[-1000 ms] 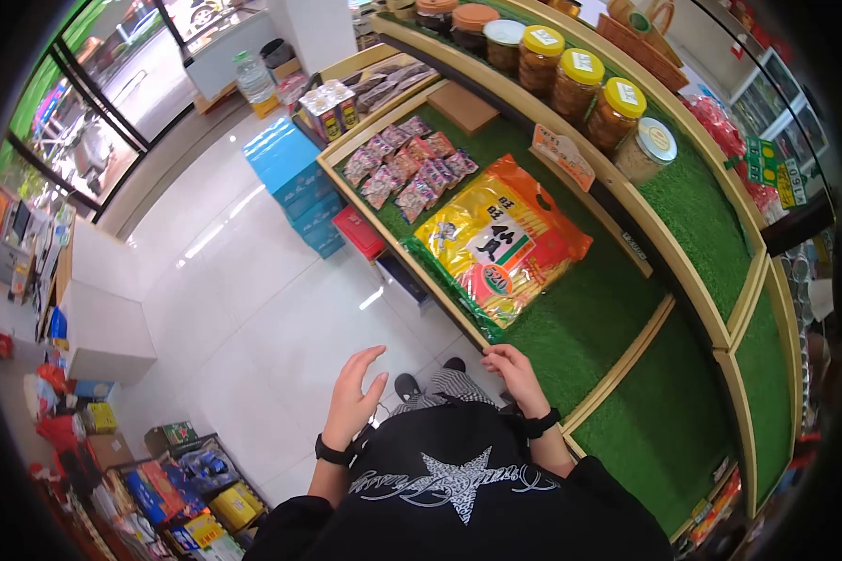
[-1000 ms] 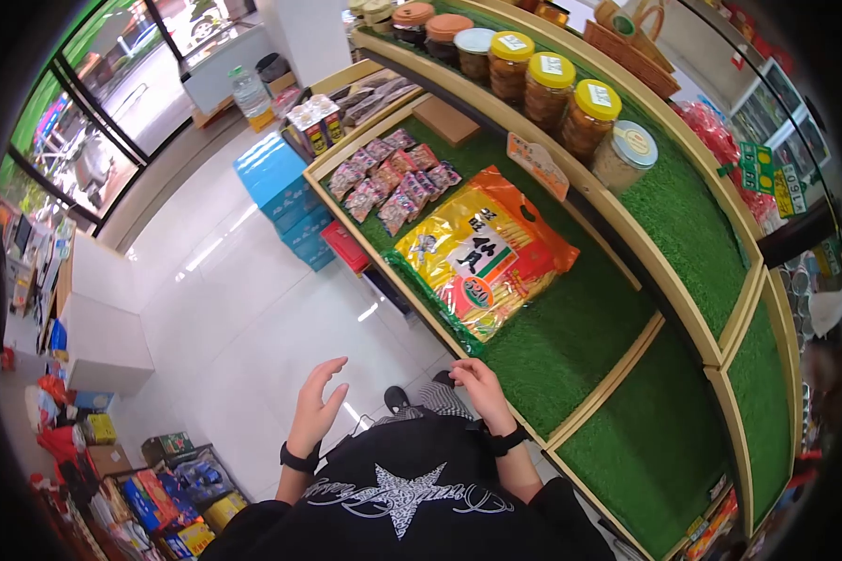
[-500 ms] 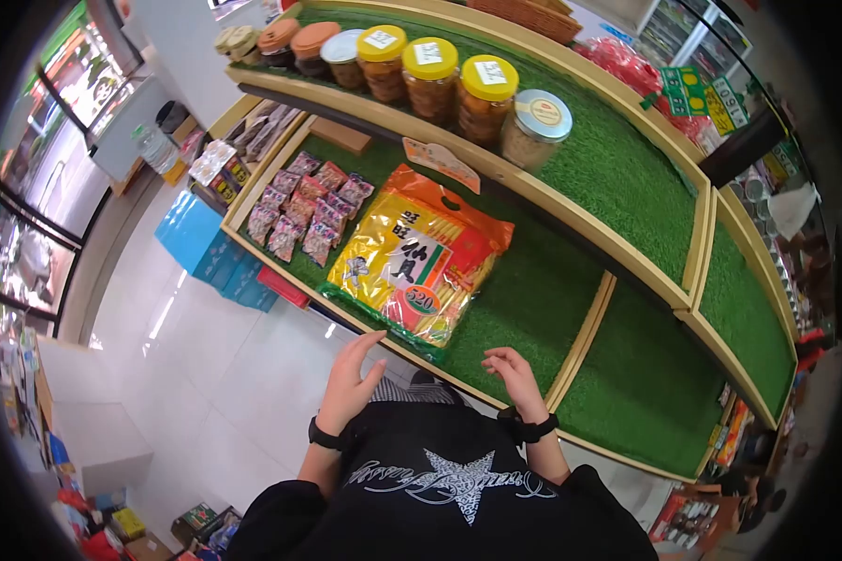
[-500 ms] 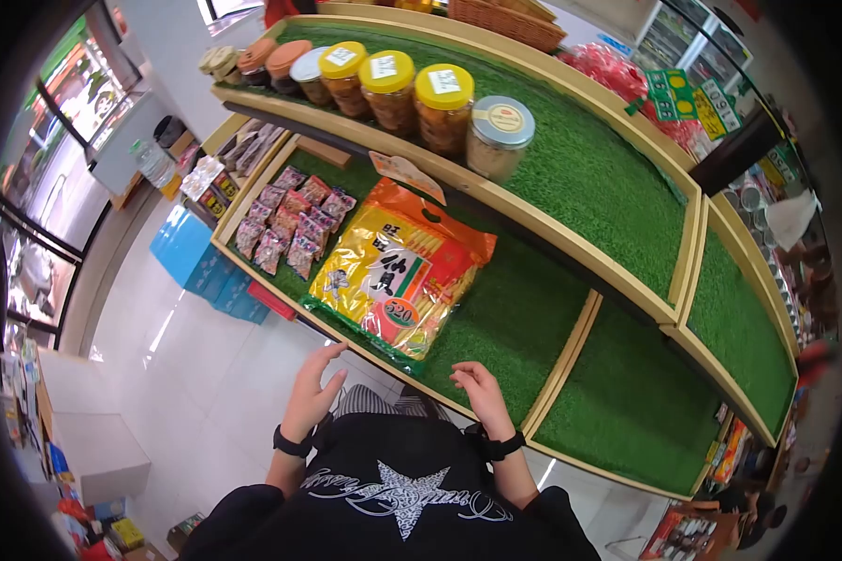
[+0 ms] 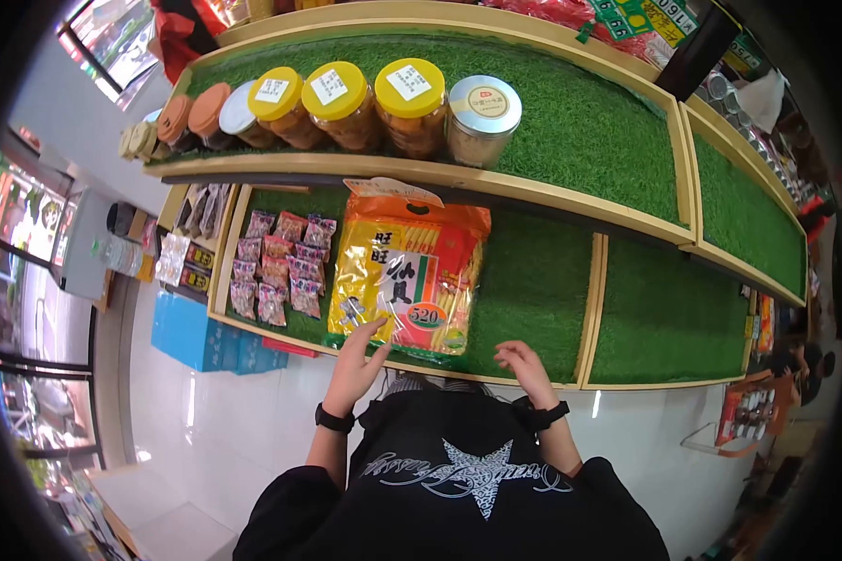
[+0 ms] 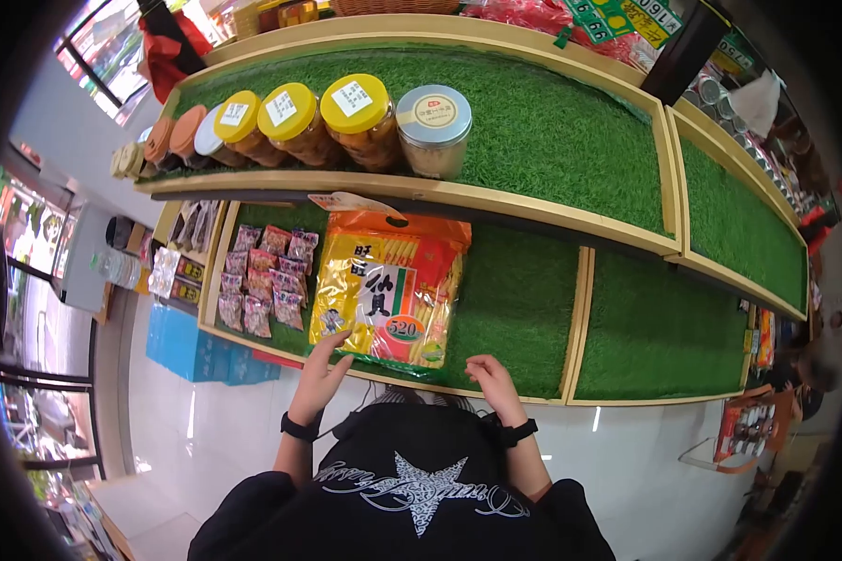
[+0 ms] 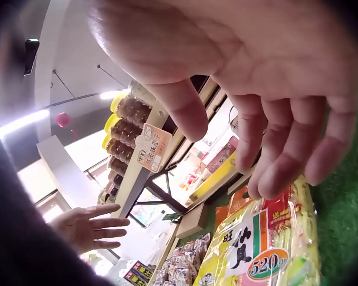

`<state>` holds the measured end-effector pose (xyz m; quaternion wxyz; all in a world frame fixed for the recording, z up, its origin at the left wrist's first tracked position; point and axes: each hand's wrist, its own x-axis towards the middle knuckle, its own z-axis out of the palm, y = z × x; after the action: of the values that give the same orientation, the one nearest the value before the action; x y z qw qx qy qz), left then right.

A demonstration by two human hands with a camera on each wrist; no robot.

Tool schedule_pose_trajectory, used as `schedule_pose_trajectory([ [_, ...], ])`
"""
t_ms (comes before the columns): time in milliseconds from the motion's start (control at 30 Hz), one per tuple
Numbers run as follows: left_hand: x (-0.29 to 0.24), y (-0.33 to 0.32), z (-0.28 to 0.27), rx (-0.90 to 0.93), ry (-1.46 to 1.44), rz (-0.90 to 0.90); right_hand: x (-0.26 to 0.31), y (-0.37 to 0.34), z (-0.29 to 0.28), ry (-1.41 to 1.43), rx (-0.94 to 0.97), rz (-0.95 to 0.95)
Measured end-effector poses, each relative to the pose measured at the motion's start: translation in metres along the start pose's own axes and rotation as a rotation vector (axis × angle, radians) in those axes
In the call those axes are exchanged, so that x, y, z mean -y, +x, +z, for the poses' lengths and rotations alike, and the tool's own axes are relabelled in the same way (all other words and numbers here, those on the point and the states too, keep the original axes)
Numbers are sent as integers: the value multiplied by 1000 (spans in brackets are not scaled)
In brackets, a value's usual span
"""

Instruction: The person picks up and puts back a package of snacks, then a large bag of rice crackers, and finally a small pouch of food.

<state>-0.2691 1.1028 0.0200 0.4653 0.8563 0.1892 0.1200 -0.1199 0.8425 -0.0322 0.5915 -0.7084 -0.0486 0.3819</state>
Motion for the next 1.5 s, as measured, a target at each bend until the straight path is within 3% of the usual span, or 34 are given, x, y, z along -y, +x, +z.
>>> schedule_pose_trajectory([
  [133,77,19,-9,57,-131,-166,-36,37,10,-7,12,63],
  [200,139,30,-9,133,-435,-504,-60,62,17,18,-28,142],
  [267,204,36,-12,-51,-661,-806,-103,88,23,-433,-56,210],
  [300,234,38,-9,-91,-691,-825,-108,91,27,-431,-81,223],
  [333,272,36,-7,-23,-593,-681,-125,100,29,-466,-99,283],
  [400,278,43,-9,-144,-573,-887,-133,105,36,-502,-109,313],
  [433,286,42,-10,-113,-503,-723,-134,104,44,-497,-109,336],
  [467,294,41,-7,-101,-499,-741,-135,104,52,-441,-141,351],
  [533,300,41,-4,-67,-435,-761,-147,105,59,-384,-171,384],
  [600,305,40,-1,21,-412,-779,-162,107,67,-187,-161,204],
  [633,306,39,3,23,-472,-846,-135,102,72,-151,-162,288],
  [667,308,40,4,27,-529,-906,-177,115,64,-28,-121,218],
  [733,313,37,-3,145,-538,-823,-175,110,66,142,-262,347],
  [800,285,48,-13,233,-481,-1003,-144,93,75,46,-378,387],
  [833,278,49,-13,244,-601,-921,-141,89,74,19,-347,339],
  [867,324,42,2,242,-683,-921,-138,87,71,-10,-312,283],
  [900,313,45,2,265,-720,-932,-134,84,72,-67,-339,305],
  [967,288,46,-7,339,-785,-993,-128,74,66,-39,-172,333],
  [1067,260,36,-14,519,-780,-883,-129,53,66,-38,-148,347],
  [1133,263,20,-6,533,-812,-793,-123,36,67,-32,-148,409],
  [1200,252,7,4,489,-846,-764,-155,27,68,80,-218,298],
  [1333,219,-2,20,453,-814,-721,-158,6,70,177,-365,83],
  [1400,204,2,31,291,-746,-766,-141,-4,60,141,-401,140],
  [1500,163,12,41,272,-776,-651,-120,-17,42,-7,-564,189],
])
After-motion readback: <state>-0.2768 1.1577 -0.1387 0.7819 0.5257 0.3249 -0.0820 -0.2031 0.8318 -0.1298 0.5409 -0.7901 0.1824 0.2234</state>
